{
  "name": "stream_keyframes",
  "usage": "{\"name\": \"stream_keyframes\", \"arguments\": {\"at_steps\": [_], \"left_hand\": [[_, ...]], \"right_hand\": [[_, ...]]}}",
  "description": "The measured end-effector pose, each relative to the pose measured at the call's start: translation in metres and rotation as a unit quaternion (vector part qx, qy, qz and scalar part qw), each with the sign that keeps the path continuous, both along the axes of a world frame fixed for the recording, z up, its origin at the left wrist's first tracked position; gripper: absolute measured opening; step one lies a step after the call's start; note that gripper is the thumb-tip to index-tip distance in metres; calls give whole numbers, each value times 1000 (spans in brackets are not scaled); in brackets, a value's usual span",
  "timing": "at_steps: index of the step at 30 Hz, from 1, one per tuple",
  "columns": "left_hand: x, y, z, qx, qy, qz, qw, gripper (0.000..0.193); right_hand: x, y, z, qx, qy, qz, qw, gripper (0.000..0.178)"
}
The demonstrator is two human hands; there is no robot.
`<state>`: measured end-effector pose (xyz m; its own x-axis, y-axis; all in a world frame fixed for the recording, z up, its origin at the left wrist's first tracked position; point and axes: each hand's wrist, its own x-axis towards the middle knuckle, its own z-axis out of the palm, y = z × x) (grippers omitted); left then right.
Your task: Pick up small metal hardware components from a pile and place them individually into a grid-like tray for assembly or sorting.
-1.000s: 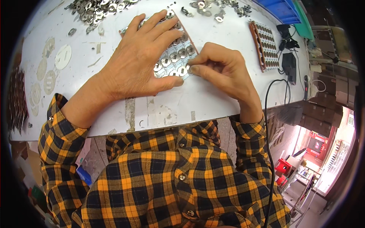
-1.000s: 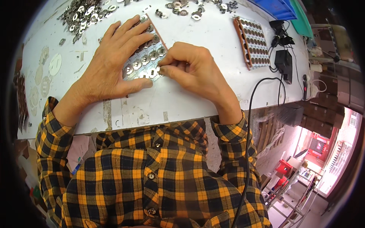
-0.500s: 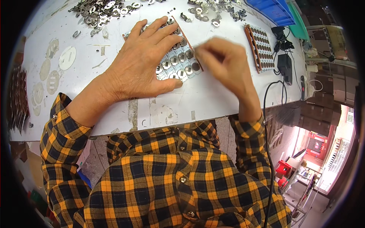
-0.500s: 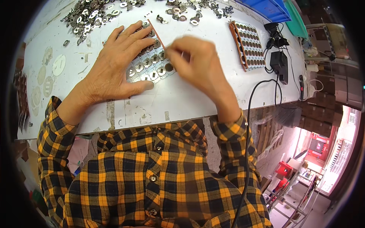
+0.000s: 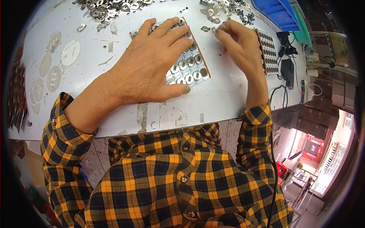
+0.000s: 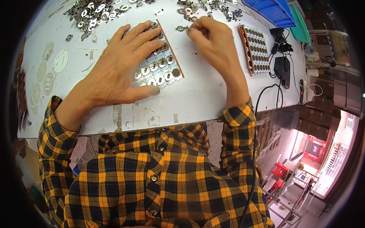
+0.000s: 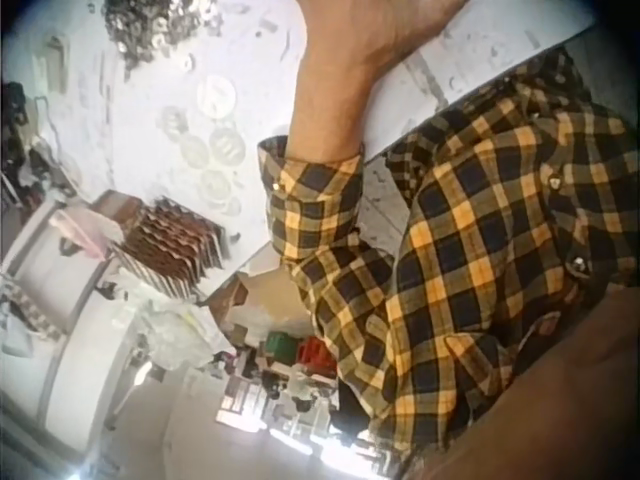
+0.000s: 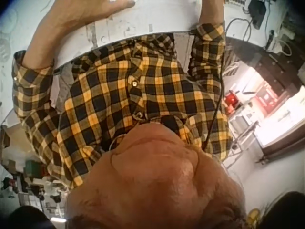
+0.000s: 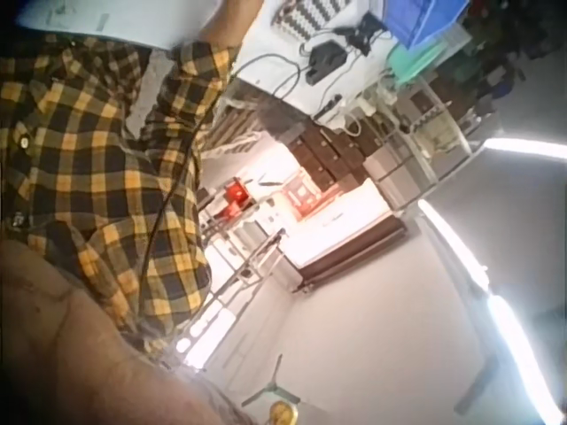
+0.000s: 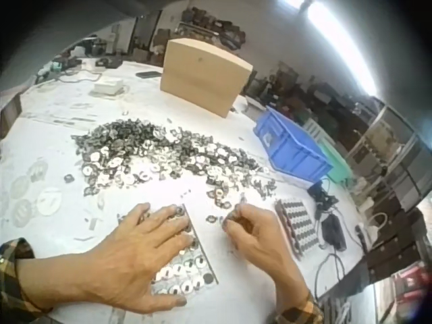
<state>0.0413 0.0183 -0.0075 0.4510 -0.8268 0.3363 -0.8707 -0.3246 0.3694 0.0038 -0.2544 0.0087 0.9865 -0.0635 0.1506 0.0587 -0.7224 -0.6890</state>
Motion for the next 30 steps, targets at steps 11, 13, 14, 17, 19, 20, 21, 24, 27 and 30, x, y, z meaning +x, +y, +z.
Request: {"name": "stream_keyframes", "arguments": {"at_steps": [11, 13, 14, 17, 19, 20, 21, 24, 27, 30], "left_hand": [[-13, -11, 10, -235, 311, -67, 918, 30], [-16, -14, 12, -249, 371, -65, 893, 29], [-17, -15, 12, -263, 428, -63, 862, 28], [-16, -11, 19, -201, 503, -55, 839, 28], [-17, -12, 18, -211, 513, -54, 830, 30], [-17, -12, 17, -222, 522, -54, 822, 32], [-17, -12, 15, -222, 524, -54, 820, 32], [-17, -10, 9, -246, 538, -61, 804, 33], [-13, -11, 10, -206, 521, -34, 827, 42], [-4, -9, 16, -191, 168, -38, 966, 63]], "right_hand": [[-60, 43, 19, 461, 164, 42, 871, 16], [-64, 45, 19, 462, 153, 46, 872, 19], [-66, 45, 20, 463, 153, 45, 872, 19], [-71, 48, 21, 334, 132, 34, 933, 22], [-70, 58, 17, 239, -75, 50, 967, 31], [-71, 57, 19, 240, -73, 48, 967, 31], [-71, 55, 23, 174, -70, 89, 978, 35], [-71, 52, 24, 109, -54, 140, 983, 35], [-70, 42, 25, 138, 25, 91, 986, 26], [-67, 35, 15, 193, 30, 6, 981, 19]]}}
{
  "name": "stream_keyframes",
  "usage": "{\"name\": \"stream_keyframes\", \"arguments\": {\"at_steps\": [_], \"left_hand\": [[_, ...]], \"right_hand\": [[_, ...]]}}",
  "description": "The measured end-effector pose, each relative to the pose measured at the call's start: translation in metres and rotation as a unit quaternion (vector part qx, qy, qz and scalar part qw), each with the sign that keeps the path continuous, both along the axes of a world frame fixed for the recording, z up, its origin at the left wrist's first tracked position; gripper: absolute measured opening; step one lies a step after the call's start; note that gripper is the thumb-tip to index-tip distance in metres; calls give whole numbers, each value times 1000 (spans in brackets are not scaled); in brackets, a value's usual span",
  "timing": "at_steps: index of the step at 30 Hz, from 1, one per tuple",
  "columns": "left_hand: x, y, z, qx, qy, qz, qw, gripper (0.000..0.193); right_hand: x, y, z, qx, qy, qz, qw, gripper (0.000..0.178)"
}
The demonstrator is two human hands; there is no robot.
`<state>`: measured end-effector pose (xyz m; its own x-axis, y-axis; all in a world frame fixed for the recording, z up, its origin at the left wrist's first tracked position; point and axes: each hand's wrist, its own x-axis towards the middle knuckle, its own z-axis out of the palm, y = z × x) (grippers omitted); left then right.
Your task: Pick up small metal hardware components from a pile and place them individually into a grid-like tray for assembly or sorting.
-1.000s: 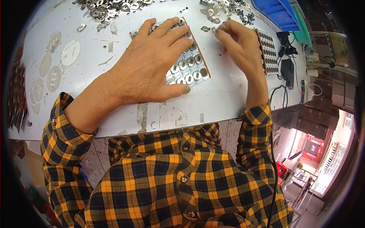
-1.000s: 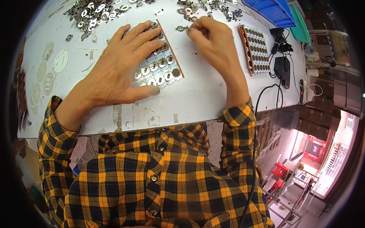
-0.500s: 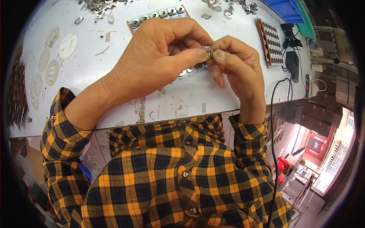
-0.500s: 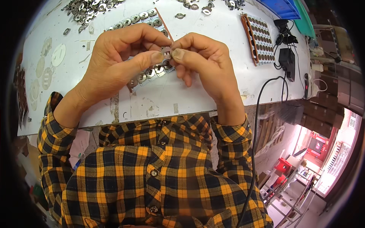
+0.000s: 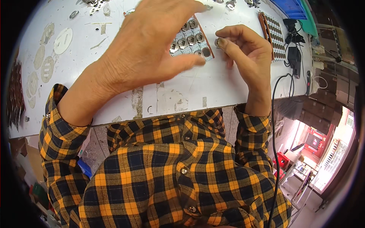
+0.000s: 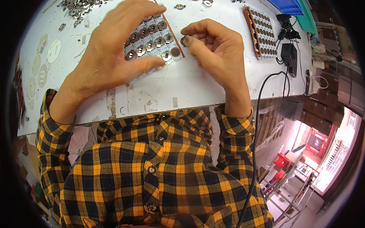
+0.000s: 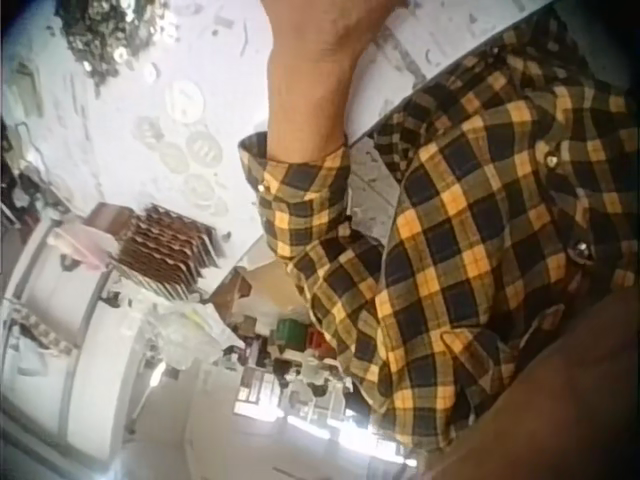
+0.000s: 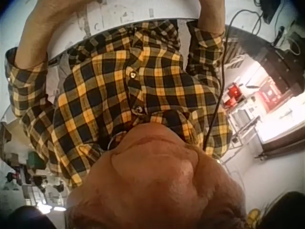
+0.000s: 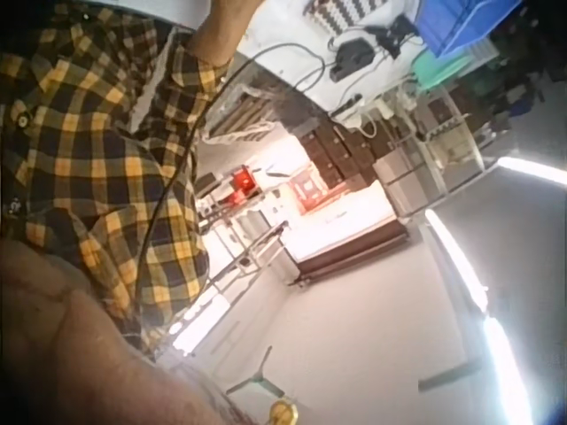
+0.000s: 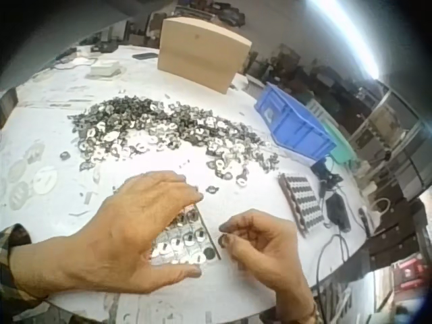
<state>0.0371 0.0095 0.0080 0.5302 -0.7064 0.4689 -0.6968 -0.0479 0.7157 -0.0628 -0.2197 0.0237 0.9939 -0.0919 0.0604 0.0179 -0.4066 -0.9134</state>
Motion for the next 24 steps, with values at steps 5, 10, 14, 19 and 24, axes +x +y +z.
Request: {"name": "stream_keyframes", "arguments": {"at_steps": [5, 10, 14, 19, 24], "left_hand": [[22, -10, -47, -163, -338, 3, 927, 100], [1, -6, 35, 359, -105, 13, 927, 99], [0, -3, 33, 353, -100, 10, 930, 97], [-1, -8, 41, 406, -82, 6, 910, 94], [0, -9, 40, 431, -75, -6, 899, 93]], "right_hand": [[-3, 1, -15, 34, 24, 18, 999, 13], [-7, 7, -10, -52, 35, 29, 998, 15], [-11, 13, -12, -72, 12, 6, 997, 14], [-16, 9, -17, -111, -6, 11, 994, 11], [-12, -4, -14, -79, 34, 69, 994, 11]]}}
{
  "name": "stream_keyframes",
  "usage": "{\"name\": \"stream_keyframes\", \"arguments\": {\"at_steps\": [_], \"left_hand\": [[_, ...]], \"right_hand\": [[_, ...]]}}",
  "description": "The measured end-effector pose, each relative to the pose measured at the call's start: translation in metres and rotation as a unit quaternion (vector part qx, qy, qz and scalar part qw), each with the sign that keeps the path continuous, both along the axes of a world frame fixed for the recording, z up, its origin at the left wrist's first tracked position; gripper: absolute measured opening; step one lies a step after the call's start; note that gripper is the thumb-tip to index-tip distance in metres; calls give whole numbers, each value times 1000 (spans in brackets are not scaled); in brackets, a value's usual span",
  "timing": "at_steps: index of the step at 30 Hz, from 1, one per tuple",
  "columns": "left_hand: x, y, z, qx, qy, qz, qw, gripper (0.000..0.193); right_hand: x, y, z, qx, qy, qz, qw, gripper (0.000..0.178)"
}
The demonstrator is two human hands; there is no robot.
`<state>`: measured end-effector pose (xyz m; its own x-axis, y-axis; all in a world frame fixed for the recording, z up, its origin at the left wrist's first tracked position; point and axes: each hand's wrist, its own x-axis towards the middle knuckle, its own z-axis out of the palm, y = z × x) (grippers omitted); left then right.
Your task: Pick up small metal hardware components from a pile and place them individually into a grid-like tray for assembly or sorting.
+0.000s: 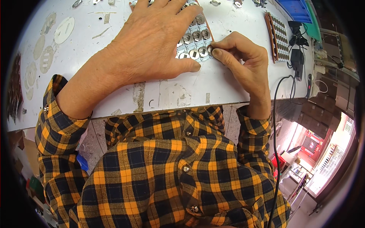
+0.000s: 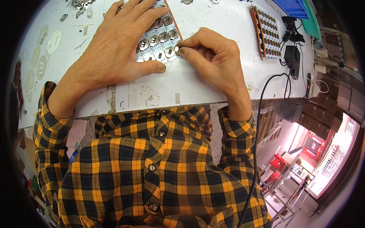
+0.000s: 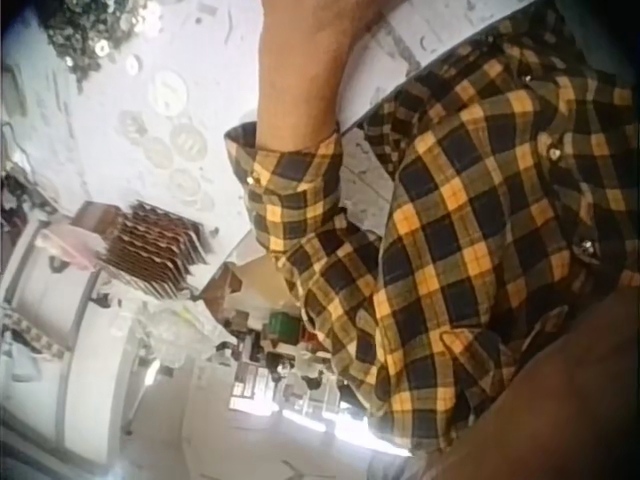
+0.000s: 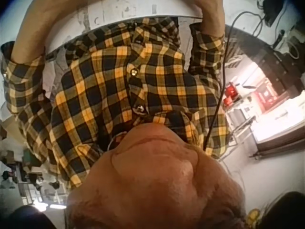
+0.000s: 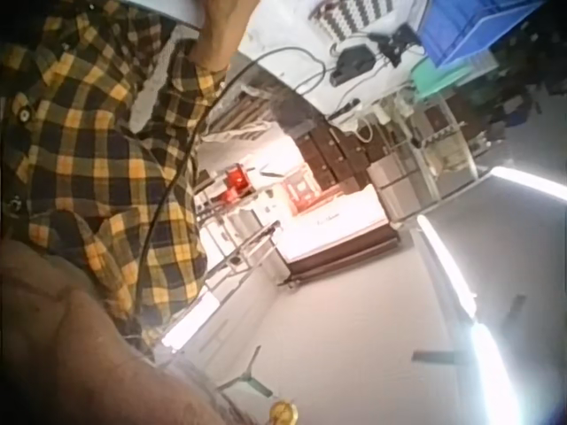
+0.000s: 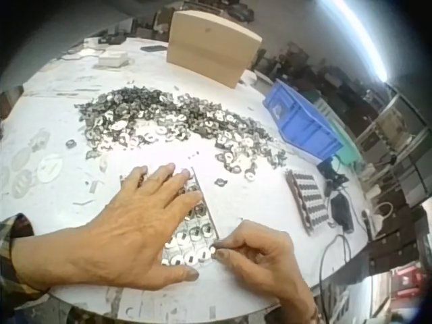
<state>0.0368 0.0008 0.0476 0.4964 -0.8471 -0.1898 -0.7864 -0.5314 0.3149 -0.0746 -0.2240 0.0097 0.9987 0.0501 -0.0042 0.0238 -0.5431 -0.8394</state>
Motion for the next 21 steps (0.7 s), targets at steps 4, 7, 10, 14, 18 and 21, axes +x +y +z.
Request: {"name": "stream_keyframes", "arguments": {"at_steps": [4, 7, 10, 14, 18, 21], "left_hand": [[2, 4, -11, -76, -23, -9, 997, 95], [21, 1, -78, -297, -164, -64, 938, 87], [5, 5, -70, -394, -246, -64, 883, 79], [6, 29, -38, -187, -65, -54, 979, 93], [5, 76, -7, -109, -37, -120, 986, 85], [-10, 91, -12, -186, -38, -10, 982, 80]], "right_hand": [[5, -4, 3, -16, 3, 36, 999, 11], [3, 4, 0, -19, -4, 35, 999, 10], [-8, 8, -9, -20, -37, -21, 999, 16], [-20, 13, -13, 183, -105, -166, 963, 24], [-27, -18, -17, 91, -151, -239, 955, 19], [-22, -68, -10, -191, -239, -326, 895, 29]]}}
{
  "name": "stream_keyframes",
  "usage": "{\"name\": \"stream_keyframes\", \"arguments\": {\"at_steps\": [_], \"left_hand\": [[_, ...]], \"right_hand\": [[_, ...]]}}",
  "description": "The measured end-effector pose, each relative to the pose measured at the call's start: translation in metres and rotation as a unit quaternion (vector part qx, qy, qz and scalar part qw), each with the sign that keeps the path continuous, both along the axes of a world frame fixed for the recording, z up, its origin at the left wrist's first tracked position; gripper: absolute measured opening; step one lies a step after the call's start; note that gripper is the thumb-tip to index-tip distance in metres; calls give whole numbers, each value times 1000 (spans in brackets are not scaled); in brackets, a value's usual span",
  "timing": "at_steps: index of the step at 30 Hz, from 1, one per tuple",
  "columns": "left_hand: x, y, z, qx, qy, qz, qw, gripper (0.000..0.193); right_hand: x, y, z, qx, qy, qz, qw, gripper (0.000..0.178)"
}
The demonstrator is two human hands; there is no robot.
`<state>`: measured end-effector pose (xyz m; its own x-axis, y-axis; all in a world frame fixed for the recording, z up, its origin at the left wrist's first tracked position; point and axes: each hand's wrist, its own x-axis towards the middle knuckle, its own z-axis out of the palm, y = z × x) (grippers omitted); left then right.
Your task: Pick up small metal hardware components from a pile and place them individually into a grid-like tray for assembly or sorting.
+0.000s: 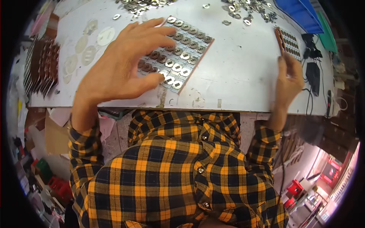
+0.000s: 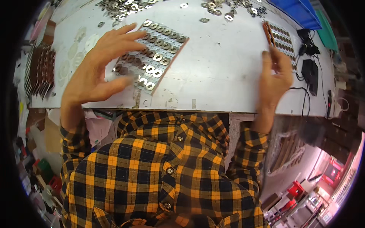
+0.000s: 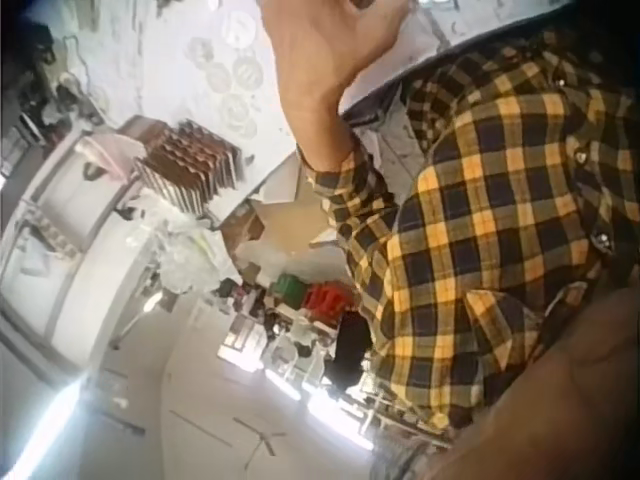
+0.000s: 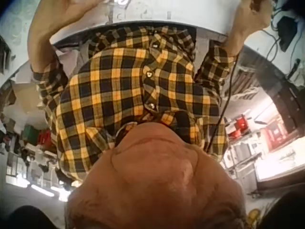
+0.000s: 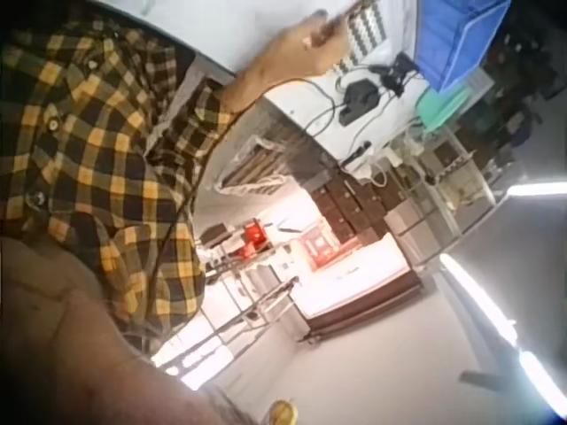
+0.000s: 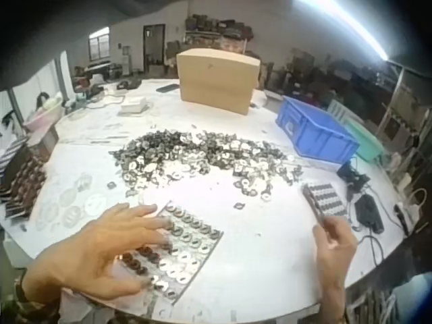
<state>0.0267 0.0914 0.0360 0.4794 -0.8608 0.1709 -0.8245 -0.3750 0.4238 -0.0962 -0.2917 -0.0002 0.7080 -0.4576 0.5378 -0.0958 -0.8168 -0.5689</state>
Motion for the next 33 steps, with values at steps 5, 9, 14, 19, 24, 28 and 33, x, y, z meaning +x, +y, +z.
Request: {"name": "stream_keyframes", "arguments": {"at_steps": [5, 9, 14, 19, 24, 28, 33], "left_hand": [[-53, -28, -31, -44, -76, 304, 949, 111], [-69, -60, -37, 8, -161, 351, 923, 112], [-56, -58, -29, -82, -107, 310, 941, 95], [-60, -2, -7, -69, -176, 384, 904, 92], [2, 103, 33, -143, -218, 486, 834, 93], [31, 204, 81, -76, -165, 624, 760, 98], [81, 302, 92, 99, -120, 700, 697, 118]], "right_hand": [[20, -65, 4, -170, 161, -90, 968, 81], [19, -69, 2, -166, 205, -132, 956, 85], [19, -76, 1, -184, 189, -127, 956, 75], [31, -68, -8, -174, 202, -105, 958, 85], [4, -148, -35, -230, 106, -168, 953, 84], [6, -99, -9, -269, 58, -124, 953, 79], [-3, 50, 5, -83, 70, 227, 968, 79]]}}
